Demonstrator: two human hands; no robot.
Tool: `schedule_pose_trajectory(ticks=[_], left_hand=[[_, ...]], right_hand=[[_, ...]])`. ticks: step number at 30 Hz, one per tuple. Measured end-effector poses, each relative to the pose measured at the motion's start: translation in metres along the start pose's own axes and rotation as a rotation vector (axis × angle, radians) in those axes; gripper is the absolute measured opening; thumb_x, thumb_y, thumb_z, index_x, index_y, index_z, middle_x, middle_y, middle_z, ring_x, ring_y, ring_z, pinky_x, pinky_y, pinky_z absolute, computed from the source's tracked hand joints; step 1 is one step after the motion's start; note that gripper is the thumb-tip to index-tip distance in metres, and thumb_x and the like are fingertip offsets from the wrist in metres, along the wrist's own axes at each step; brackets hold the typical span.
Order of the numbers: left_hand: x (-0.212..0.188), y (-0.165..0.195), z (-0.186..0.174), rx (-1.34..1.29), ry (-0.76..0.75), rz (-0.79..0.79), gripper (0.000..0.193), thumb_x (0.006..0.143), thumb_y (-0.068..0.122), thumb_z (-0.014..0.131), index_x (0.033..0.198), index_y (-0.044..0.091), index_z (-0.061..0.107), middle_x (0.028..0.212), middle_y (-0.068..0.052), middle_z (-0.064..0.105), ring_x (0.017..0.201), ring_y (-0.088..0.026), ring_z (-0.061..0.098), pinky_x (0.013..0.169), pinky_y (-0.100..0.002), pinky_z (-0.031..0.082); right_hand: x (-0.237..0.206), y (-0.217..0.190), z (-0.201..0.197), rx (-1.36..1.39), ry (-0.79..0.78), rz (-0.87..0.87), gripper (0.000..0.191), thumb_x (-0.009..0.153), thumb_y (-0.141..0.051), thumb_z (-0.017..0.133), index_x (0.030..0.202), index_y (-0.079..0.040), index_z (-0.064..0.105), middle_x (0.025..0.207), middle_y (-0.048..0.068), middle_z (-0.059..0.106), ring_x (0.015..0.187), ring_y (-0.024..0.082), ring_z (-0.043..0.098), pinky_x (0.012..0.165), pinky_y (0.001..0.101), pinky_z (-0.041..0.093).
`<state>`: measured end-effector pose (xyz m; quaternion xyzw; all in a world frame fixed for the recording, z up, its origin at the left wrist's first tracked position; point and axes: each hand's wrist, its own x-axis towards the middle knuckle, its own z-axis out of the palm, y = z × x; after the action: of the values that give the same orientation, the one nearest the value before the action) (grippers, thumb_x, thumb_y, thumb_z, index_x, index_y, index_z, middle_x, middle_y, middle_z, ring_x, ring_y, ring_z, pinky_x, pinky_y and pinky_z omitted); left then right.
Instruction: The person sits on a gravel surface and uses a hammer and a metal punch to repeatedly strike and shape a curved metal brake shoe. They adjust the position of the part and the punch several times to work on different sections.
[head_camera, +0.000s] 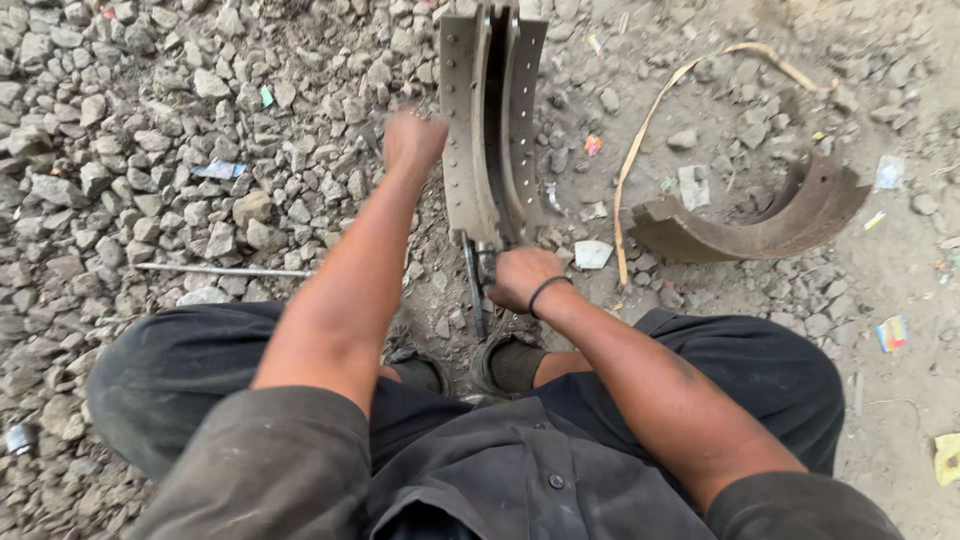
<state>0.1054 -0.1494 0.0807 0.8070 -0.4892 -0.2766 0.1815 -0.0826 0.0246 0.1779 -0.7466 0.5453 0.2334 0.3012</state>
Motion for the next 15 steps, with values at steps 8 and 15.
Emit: schedule_pose_trajectory(ticks=[8,15], left_hand=[[-0.081,-0.092,0.109,-1.322,-0.598,-0.753,0.055,0.097,0.041,0.062,0.132,-0.001,0.057,0.122,-0.023,0.069,0.108,-0.037,0.068,0.092,-0.050,0.054],[-0.091,-0.074,0.128,-1.594,-0.410,-0.759,0.039,0.094,0.018,0.065,0.126,-0.003,0.059,0.117,-0.018,0.069,0.100,-0.034,0.069,0.090,-0.053,0.058]], right_hand=[[0.005,-0.013,0.006,-0.025,0.029,-0.058,0.035,0.079,-0.036,0.073,0.093,-0.004,0.078,0.102,0.024,0.073,0.099,0.039,0.072,0.088,0.0484,0.056],[0.004,-0.012,0.001,-0.011,0.010,-0.055,0.041,0.079,-0.042,0.074,0.094,-0.003,0.077,0.101,0.023,0.073,0.099,0.040,0.070,0.088,0.0497,0.055]])
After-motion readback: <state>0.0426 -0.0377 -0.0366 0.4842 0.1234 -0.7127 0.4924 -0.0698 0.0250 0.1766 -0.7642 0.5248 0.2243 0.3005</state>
